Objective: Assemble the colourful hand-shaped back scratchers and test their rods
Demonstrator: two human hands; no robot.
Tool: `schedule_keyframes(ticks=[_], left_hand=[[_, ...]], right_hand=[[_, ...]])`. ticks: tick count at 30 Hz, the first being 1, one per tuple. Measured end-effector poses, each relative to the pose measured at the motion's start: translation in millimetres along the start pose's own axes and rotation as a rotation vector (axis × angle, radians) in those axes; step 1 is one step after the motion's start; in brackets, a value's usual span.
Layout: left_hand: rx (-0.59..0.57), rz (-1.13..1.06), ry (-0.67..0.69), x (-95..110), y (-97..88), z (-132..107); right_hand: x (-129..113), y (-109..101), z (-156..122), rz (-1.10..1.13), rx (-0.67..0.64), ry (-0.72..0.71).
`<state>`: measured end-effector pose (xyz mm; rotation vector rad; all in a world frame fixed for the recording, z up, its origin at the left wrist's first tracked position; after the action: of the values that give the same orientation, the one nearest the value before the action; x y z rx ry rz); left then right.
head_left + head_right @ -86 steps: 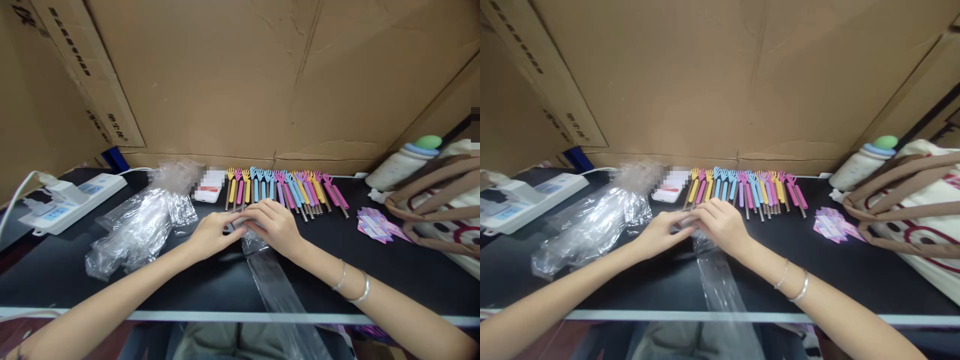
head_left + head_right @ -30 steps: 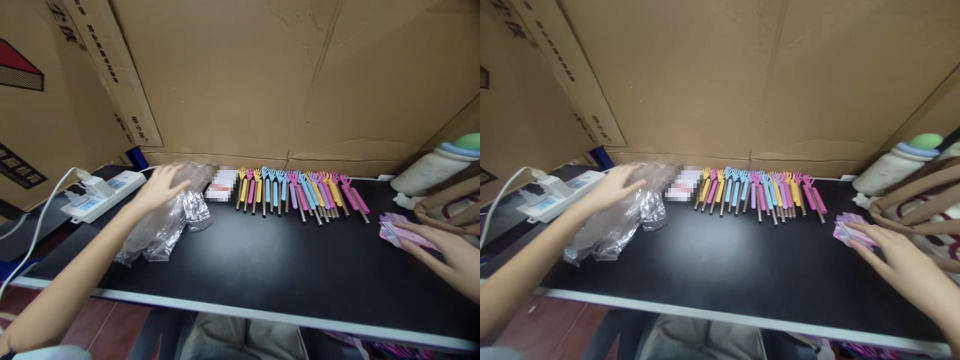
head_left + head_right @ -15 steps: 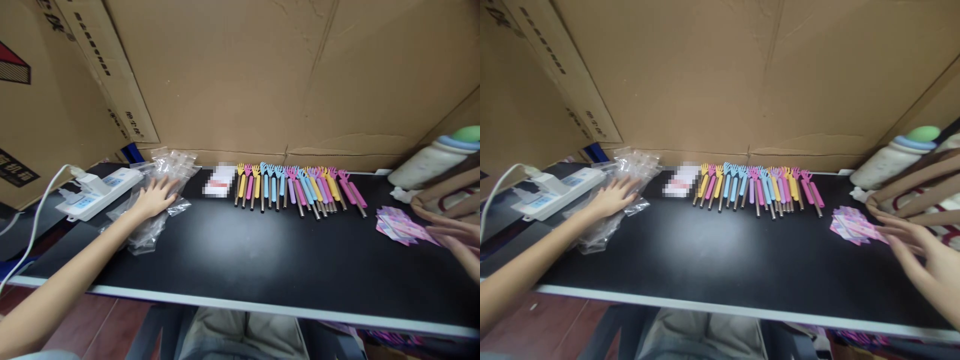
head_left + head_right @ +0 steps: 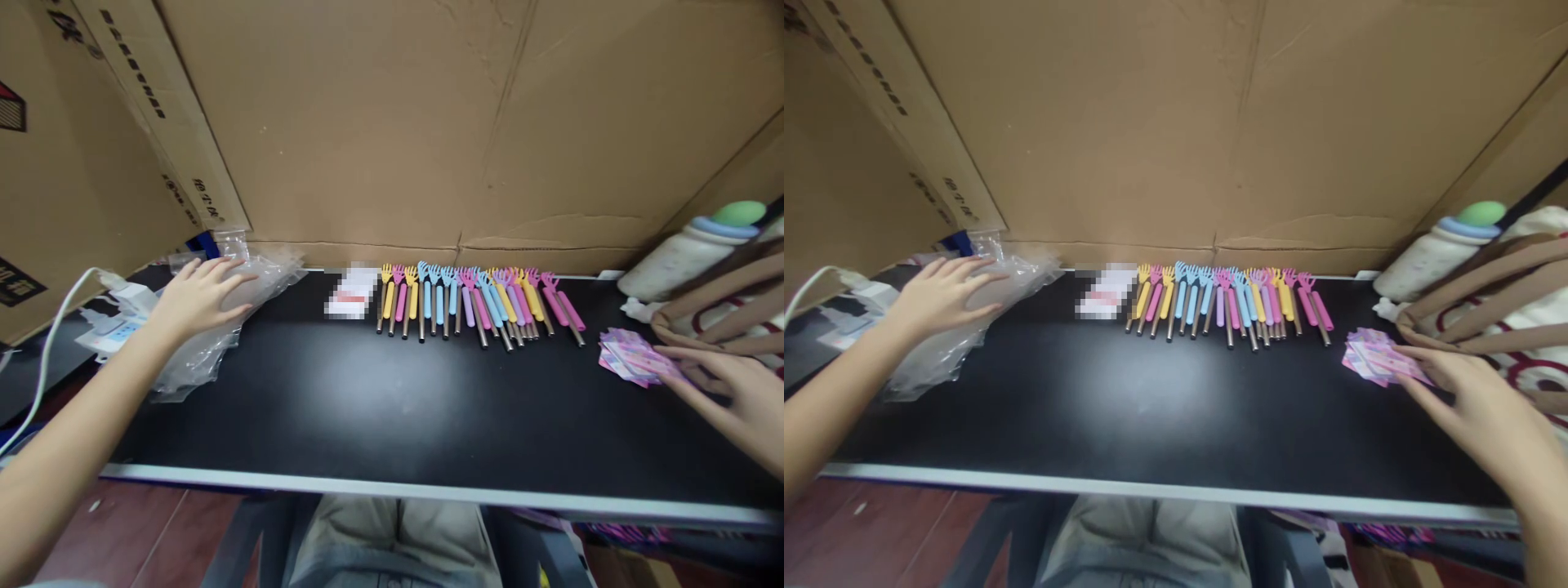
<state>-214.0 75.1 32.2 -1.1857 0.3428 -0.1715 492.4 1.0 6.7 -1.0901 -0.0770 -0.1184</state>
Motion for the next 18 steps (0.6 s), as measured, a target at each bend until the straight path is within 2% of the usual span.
schedule_keyframes(ticks=[3, 5, 8, 10, 14, 18], left_hand=[[0.037, -0.007, 0.031, 19, -6.6, 1], [0.023, -0.045, 0.072, 27, -6.3, 0], [-0.004, -0.115, 0.134, 30, -3.0, -6], [0.004, -0.147, 0.148, 27, -2.4, -11], [0.04, -0.194, 0.161, 26, -6.8, -17], [0.032, -0.203, 0.167, 37, -11.0, -18]], right_hand=[[-13, 12, 7, 0.134, -0.075, -0.138], [-15, 26, 6, 0.185, -0.145, -0.145], [-10, 45, -4, 0.24, -0.241, -0.18], [-6, 49, -14, 0.249, -0.25, -0.207], [-14, 37, -38, 0.255, -0.276, -0.221], [-47, 15, -60, 0.245, -0.322, -0.203]])
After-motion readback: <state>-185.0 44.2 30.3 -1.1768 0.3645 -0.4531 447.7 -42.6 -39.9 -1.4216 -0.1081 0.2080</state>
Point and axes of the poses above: each hand's wrist, its own z-axis towards the middle knuckle, its own y-axis out of the palm, x = y × z, the point moved 3 cm from there along z, towards the middle knuckle, and after that the axes turned 10 degrees about -z, right-handed, at the moved point
